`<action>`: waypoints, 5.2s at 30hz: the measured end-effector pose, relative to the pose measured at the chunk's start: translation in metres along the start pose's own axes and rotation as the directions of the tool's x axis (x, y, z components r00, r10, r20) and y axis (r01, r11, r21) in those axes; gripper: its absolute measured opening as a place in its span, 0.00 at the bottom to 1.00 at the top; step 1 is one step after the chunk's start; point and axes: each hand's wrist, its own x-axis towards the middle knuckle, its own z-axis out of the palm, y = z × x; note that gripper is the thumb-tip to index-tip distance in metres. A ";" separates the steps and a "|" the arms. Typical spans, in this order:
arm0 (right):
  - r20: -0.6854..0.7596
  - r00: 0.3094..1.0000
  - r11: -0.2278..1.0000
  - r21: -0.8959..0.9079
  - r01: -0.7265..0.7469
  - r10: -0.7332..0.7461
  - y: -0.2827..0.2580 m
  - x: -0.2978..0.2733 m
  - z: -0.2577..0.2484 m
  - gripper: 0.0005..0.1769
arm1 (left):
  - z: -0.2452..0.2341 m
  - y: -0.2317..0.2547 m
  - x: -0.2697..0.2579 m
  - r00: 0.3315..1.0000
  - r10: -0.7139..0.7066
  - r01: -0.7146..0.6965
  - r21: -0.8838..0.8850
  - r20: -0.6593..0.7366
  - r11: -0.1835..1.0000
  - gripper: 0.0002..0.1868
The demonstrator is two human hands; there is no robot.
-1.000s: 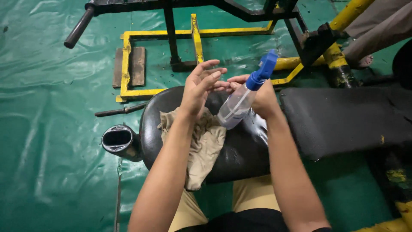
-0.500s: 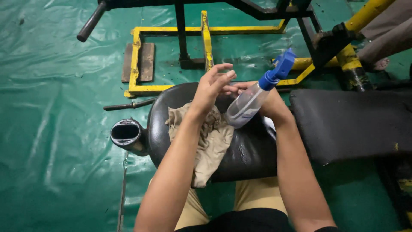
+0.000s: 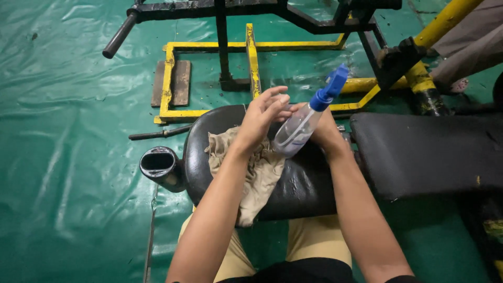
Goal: Spraying and wiping down weight benches and gym machinery with a cloth and cleaning solution.
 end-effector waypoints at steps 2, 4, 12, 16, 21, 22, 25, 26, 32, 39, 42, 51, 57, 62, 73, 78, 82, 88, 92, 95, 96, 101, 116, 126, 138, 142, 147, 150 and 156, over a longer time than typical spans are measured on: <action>0.010 0.999 0.999 0.013 0.030 -0.030 -0.009 -0.004 0.003 0.07 | -0.001 -0.002 0.001 0.999 0.024 -0.024 0.002 -0.026 1.000 0.27; 0.023 0.998 0.998 0.028 0.061 -0.062 -0.017 -0.006 0.005 0.06 | -0.004 -0.005 0.004 0.997 0.050 -0.050 0.007 -0.055 0.999 0.26; 0.052 0.983 0.976 -0.128 0.179 -0.173 -0.034 -0.006 0.002 0.07 | -0.006 -0.007 0.007 0.988 0.132 -0.125 0.088 -0.082 0.988 0.22; 0.039 0.988 0.981 -0.121 0.151 -0.147 -0.010 0.000 -0.008 0.06 | -0.002 -0.001 0.005 0.986 0.140 -0.129 0.116 -0.089 0.985 0.21; -0.034 0.994 0.974 -0.204 0.097 -0.106 -0.036 -0.005 0.007 0.11 | -0.006 -0.001 0.006 0.975 0.177 -0.160 0.135 -0.131 0.978 0.20; -0.033 0.994 0.974 -0.204 0.098 -0.107 -0.040 -0.006 0.009 0.11 | -0.003 0.001 0.004 0.975 0.179 -0.161 0.136 -0.131 0.978 0.20; 0.026 0.995 0.981 -0.167 0.101 -0.098 -0.038 -0.002 0.007 0.16 | 0.003 0.007 0.001 0.980 0.127 -0.097 0.188 -0.152 0.977 0.19; 0.068 0.994 0.982 -0.165 0.095 -0.085 -0.026 0.001 0.003 0.15 | 0.005 0.007 0.000 0.986 0.096 -0.068 0.202 -0.136 0.977 0.19; 0.213 0.976 0.997 -0.038 0.062 -0.053 -0.027 0.000 0.006 0.14 | 0.009 0.008 -0.004 0.991 0.073 -0.048 0.213 -0.112 0.976 0.20; 0.234 0.970 0.992 -0.091 0.085 -0.062 -0.025 0.000 0.008 0.15 | 0.017 0.016 -0.005 0.983 0.050 0.010 0.324 -0.177 0.946 0.23; 0.246 0.968 0.985 -0.146 0.093 -0.055 -0.028 -0.001 0.009 0.13 | 0.020 0.024 -0.008 0.982 0.034 0.036 0.361 -0.185 0.932 0.24; -0.194 0.971 0.960 -0.266 0.085 -0.139 -0.084 -0.031 0.012 0.08 | 0.006 0.009 0.007 0.941 0.261 -0.185 0.318 -0.216 0.930 0.16; -0.223 0.924 0.872 0.321 0.370 -0.310 -0.143 -0.105 0.028 0.45 | 0.007 0.024 0.004 0.848 0.447 -0.229 0.565 -0.284 0.793 0.09; -0.112 0.875 0.879 0.031 0.476 -0.470 -0.168 -0.106 0.060 0.60 | 0.025 0.042 -0.054 0.839 0.480 -0.022 0.866 -0.256 0.500 0.16; -0.060 0.946 0.882 0.347 0.318 -0.318 -0.156 -0.138 0.037 0.34 | 0.060 0.049 -0.213 0.958 0.276 0.098 0.992 -0.072 -0.083 0.39; 0.269 0.954 0.871 0.490 -0.020 -0.129 -0.165 -0.141 0.031 0.33 | 0.030 0.054 -0.187 0.846 0.486 0.096 0.960 -0.219 0.265 0.31; 0.496 0.867 0.815 0.481 -0.323 0.051 -0.097 -0.121 0.028 0.31 | -0.016 0.060 -0.127 0.817 0.564 0.116 0.992 -0.118 0.040 0.29; 0.595 0.804 0.700 0.565 -0.438 0.023 -0.089 -0.114 0.040 0.35 | -0.025 0.102 -0.081 0.892 0.176 0.360 0.891 -0.415 0.277 0.27; 0.448 0.891 0.617 0.722 -0.313 -0.072 -0.079 -0.109 0.030 0.38 | -0.011 0.062 -0.108 0.966 0.239 0.095 0.995 -0.103 0.042 0.25; 0.340 0.935 0.553 0.801 -0.230 -0.104 -0.074 -0.108 0.024 0.38 | 0.040 0.054 -0.164 0.953 0.255 -0.146 0.985 0.166 -0.096 0.27; 0.301 0.947 0.534 0.821 -0.200 -0.109 -0.072 -0.108 0.023 0.38 | 0.062 0.058 -0.186 0.964 0.217 -0.158 0.987 0.152 0.011 0.29; 0.280 0.952 0.531 0.829 -0.174 -0.125 -0.076 -0.109 0.021 0.38 | 0.052 0.052 -0.168 0.971 0.172 -0.158 0.985 0.169 -0.075 0.32; 0.170 0.972 0.521 0.851 -0.063 -0.161 -0.070 -0.124 0.011 0.40 | 0.061 0.039 -0.160 0.956 0.207 -0.196 0.978 0.208 -0.078 0.32; 0.180 0.962 0.478 0.876 -0.062 -0.205 -0.077 -0.132 0.009 0.42 | 0.055 0.005 -0.109 0.967 0.230 -0.086 0.990 0.109 -0.109 0.33; 0.010 0.994 0.871 0.484 0.089 -0.107 -0.151 -0.136 0.080 0.42 | 0.086 0.035 -0.164 0.956 0.292 -0.283 0.271 0.006 0.920 0.49; 0.070 0.972 0.966 -0.121 0.230 -0.222 -0.125 -0.085 0.092 0.39 | 0.041 0.050 -0.177 0.968 0.176 -0.147 0.160 -0.181 0.976 0.45; 0.131 0.989 0.334 -0.931 0.146 -0.066 -0.115 -0.069 0.129 0.47 | -0.002 0.050 -0.174 0.968 0.117 -0.177 -0.272 -0.222 0.946 0.27; 0.357 0.895 0.306 -0.850 0.430 -0.267 -0.093 -0.113 0.116 0.43 | -0.010 0.054 -0.174 0.974 0.130 -0.196 -0.411 -0.185 0.890 0.22; 0.434 0.874 0.345 -0.804 0.485 -0.219 -0.108 -0.164 0.044 0.48 | -0.014 0.051 -0.175 0.987 0.117 -0.154 -0.430 -0.112 0.889 0.24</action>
